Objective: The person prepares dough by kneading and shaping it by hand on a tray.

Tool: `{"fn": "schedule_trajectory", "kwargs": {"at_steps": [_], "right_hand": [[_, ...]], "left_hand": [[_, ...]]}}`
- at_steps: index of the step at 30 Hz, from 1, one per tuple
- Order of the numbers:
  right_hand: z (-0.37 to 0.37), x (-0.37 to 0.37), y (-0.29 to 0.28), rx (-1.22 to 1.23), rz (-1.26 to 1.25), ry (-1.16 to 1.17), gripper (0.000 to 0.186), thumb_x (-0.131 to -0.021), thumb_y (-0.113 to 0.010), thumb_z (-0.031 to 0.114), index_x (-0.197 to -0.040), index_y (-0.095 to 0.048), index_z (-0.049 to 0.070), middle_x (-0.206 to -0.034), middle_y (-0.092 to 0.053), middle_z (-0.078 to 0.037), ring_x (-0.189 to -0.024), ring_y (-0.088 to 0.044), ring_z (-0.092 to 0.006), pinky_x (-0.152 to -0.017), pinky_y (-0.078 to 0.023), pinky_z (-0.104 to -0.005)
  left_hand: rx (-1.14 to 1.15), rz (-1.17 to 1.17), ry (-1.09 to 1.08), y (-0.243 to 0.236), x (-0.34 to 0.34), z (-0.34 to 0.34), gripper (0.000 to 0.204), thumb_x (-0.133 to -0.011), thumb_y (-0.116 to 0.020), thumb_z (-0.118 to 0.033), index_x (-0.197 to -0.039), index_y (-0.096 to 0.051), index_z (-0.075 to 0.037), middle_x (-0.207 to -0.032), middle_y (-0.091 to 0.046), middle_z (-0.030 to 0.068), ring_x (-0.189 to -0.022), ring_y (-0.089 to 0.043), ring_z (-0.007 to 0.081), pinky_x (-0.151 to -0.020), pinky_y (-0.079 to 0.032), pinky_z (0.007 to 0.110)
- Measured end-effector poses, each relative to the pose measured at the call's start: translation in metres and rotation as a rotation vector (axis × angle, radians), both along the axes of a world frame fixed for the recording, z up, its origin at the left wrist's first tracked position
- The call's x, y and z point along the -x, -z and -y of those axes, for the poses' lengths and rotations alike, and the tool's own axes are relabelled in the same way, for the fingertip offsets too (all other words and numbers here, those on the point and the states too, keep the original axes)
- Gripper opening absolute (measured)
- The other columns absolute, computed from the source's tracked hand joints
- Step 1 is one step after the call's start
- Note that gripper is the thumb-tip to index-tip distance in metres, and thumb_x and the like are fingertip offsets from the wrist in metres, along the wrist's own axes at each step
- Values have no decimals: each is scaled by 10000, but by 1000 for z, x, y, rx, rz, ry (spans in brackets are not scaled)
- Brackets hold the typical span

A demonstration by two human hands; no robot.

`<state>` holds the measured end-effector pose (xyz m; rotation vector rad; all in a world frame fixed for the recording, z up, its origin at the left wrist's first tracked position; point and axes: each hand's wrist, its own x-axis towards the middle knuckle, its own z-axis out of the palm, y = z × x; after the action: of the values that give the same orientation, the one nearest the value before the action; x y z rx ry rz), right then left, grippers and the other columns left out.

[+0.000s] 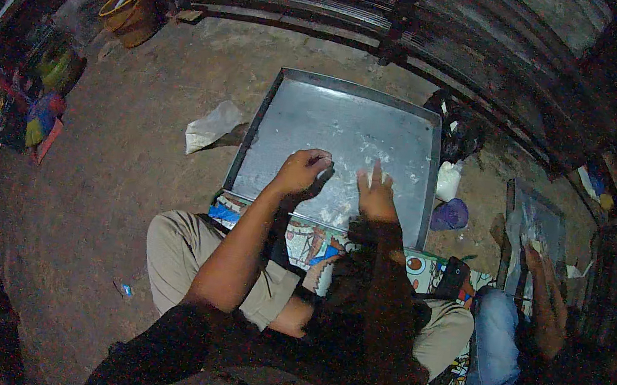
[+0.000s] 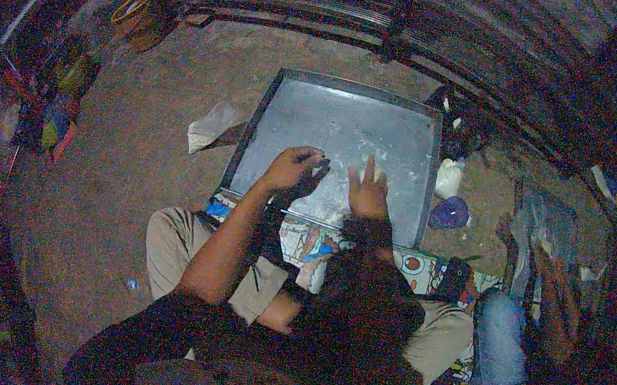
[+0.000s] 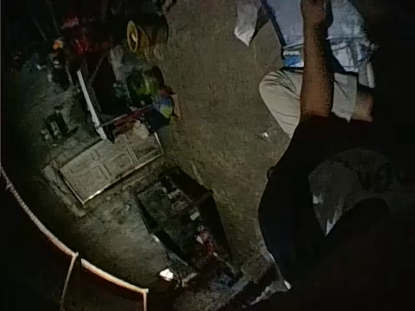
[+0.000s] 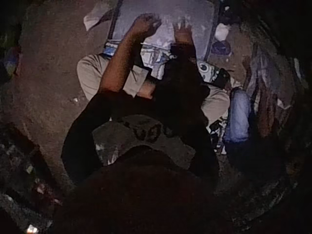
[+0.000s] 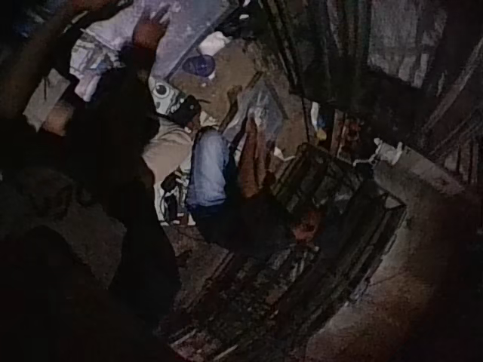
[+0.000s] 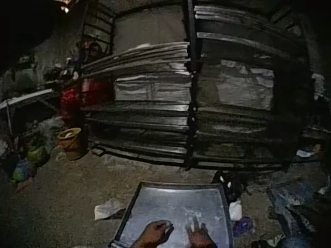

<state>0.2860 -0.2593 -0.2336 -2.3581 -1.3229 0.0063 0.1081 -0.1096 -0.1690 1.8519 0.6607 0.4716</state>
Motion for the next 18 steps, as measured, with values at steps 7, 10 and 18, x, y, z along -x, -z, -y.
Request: {"fn": "schedule_trajectory", "kwargs": {"at_steps": [7, 10, 18], "right_hand": [[13, 15, -91, 169, -297, 311, 655, -952, -553, 358, -1514, -270, 175, -1010, -681, -222, -931, -654, -423, -804, -525, -519], [13, 6, -65, 99, -196, 214, 631, -948, -550, 348, -1483, -326, 101, -1083, -654, -262, -989, -640, -428, -855, -520, -513], [8, 36, -47, 162, -300, -139, 436, -864, -619, 258, -1244, -607, 46, -1140, -644, -221, -1043, -624, -396, -922, -505, -467]], "left_hand": [[-299, -154, -33, 17, -8, 19, 322, -879, -624, -250, -1056, -672, 15, -1002, -687, 219, -980, -650, 396, -884, -509, 436], [-483, -127, -33, 34, -10, 14, 347, -855, -610, -161, -1148, -640, 23, -1090, -663, 247, -1028, -636, 402, -945, -495, 427], [-251, -27, -54, 15, 2, 19, 191, -835, -677, -145, -974, -724, -22, -926, -703, 215, -891, -688, 358, -797, -527, 403]]}}
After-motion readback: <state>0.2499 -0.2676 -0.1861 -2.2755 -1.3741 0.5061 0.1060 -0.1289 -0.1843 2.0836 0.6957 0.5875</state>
